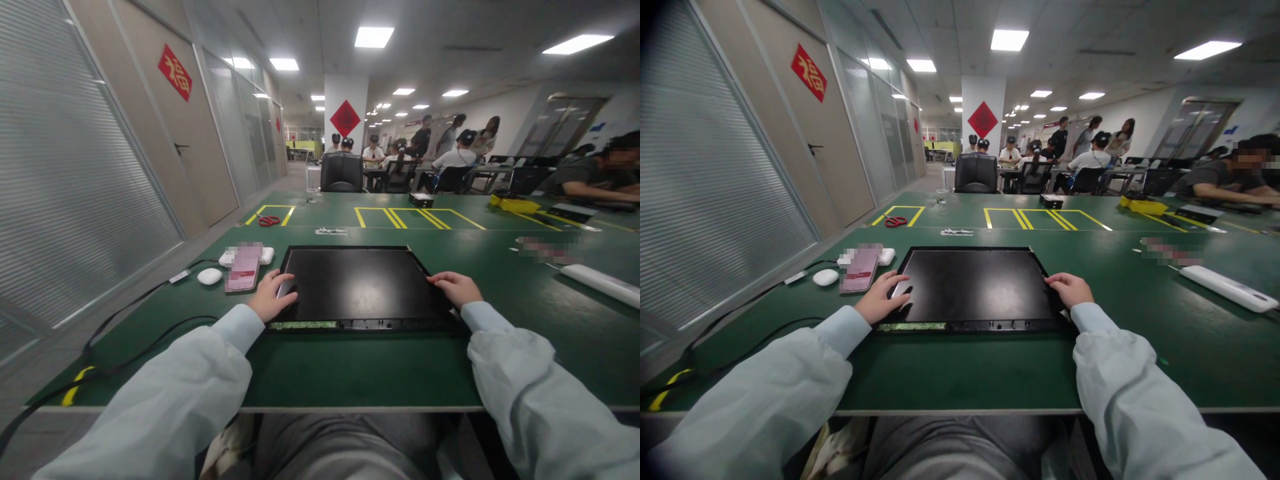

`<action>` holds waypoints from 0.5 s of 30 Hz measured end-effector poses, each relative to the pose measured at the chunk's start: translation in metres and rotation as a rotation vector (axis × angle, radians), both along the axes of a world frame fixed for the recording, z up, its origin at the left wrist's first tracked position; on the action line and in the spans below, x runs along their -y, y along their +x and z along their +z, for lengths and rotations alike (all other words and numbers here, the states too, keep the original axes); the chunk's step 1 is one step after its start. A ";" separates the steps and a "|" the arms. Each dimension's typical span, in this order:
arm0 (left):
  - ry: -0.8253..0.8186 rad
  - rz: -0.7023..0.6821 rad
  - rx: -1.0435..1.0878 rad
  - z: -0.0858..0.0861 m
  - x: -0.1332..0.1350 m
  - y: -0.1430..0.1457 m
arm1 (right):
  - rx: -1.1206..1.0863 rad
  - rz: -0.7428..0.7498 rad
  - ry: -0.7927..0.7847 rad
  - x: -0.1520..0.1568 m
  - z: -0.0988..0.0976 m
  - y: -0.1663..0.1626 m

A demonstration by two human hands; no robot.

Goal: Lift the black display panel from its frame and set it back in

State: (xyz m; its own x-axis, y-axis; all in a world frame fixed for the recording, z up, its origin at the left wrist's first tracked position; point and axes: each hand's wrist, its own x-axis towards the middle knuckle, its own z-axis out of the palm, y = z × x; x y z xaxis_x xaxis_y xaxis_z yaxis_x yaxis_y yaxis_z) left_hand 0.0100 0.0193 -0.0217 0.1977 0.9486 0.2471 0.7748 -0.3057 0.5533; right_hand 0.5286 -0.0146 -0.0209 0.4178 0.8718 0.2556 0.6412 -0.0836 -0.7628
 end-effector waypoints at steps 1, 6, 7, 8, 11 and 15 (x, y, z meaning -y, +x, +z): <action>0.009 -0.002 -0.003 -0.001 -0.001 -0.001 | -0.019 -0.009 -0.032 -0.002 0.006 -0.004; 0.068 -0.009 -0.061 -0.006 -0.001 -0.012 | -0.052 0.130 -0.118 -0.015 0.037 -0.006; 0.060 -0.044 -0.067 -0.007 0.001 -0.015 | -0.094 0.171 -0.116 -0.018 0.040 -0.005; 0.056 -0.064 -0.070 -0.007 0.003 -0.018 | -0.135 0.199 -0.103 -0.021 0.040 -0.004; 0.051 -0.091 -0.099 -0.008 0.010 -0.020 | -0.147 0.181 -0.004 -0.028 0.030 -0.002; 0.178 -0.103 -0.127 -0.011 0.015 -0.014 | -0.027 0.183 0.007 -0.032 0.006 -0.001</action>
